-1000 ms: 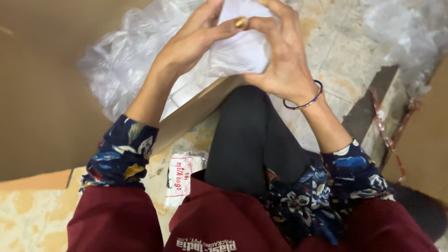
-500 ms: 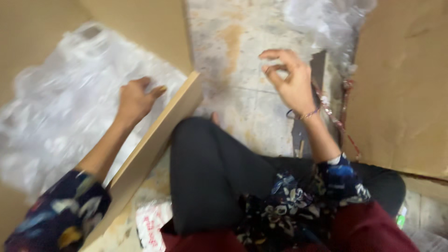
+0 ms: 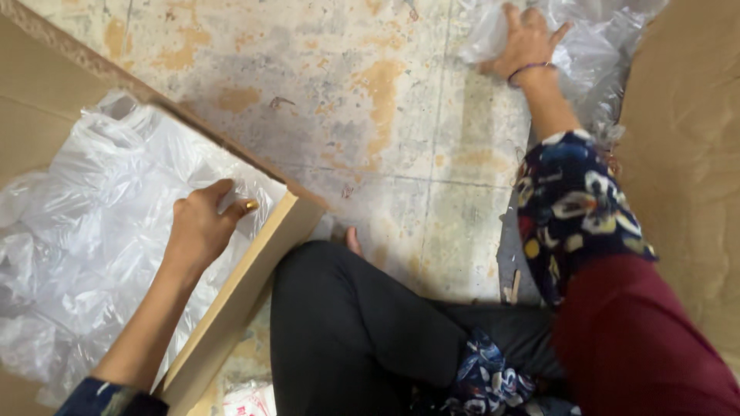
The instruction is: The person sits on the floor beside a large cardboard box and pulls plastic-wrapped clear plastic containers out of the box one at a time. They unwrap the plastic bags from each container and set the unwrapped containers aside on the floor.
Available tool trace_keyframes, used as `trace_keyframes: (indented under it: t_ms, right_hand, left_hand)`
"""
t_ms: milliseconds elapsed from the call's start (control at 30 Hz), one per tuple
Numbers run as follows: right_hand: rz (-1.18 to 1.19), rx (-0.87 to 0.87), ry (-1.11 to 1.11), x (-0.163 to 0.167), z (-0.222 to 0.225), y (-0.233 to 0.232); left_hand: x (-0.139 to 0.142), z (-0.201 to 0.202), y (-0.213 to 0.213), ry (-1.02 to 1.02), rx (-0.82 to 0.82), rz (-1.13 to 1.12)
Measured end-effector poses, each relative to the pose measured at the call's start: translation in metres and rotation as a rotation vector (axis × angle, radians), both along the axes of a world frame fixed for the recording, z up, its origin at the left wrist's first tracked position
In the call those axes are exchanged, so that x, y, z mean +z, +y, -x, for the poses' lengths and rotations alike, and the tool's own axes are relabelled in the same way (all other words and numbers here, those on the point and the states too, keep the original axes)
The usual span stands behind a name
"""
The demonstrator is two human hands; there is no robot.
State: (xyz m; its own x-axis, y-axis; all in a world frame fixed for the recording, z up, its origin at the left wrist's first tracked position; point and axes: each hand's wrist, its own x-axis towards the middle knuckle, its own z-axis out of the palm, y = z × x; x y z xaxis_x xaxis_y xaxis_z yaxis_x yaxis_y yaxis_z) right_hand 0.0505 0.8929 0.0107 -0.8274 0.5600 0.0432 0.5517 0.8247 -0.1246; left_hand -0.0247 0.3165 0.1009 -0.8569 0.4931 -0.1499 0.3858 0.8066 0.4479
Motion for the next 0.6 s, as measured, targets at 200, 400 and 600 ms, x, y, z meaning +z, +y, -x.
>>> trace_keyframes:
  t_ms: [200,400,600]
  right_hand:
    - [0.232,0.209,0.057,0.004,-0.077,-0.128]
    - [0.707,0.403,0.492,0.122,-0.155,-0.252]
    - [0.416,0.838,0.744,0.225,-0.133,-0.349]
  left_hand:
    - [-0.001,-0.003,0.01,0.09,-0.063,-0.029]
    - [0.069,-0.002,0.024,0.103,-0.04,-0.279]
    - [0.116,-0.044,0.019,-0.419,-0.295,-0.902]
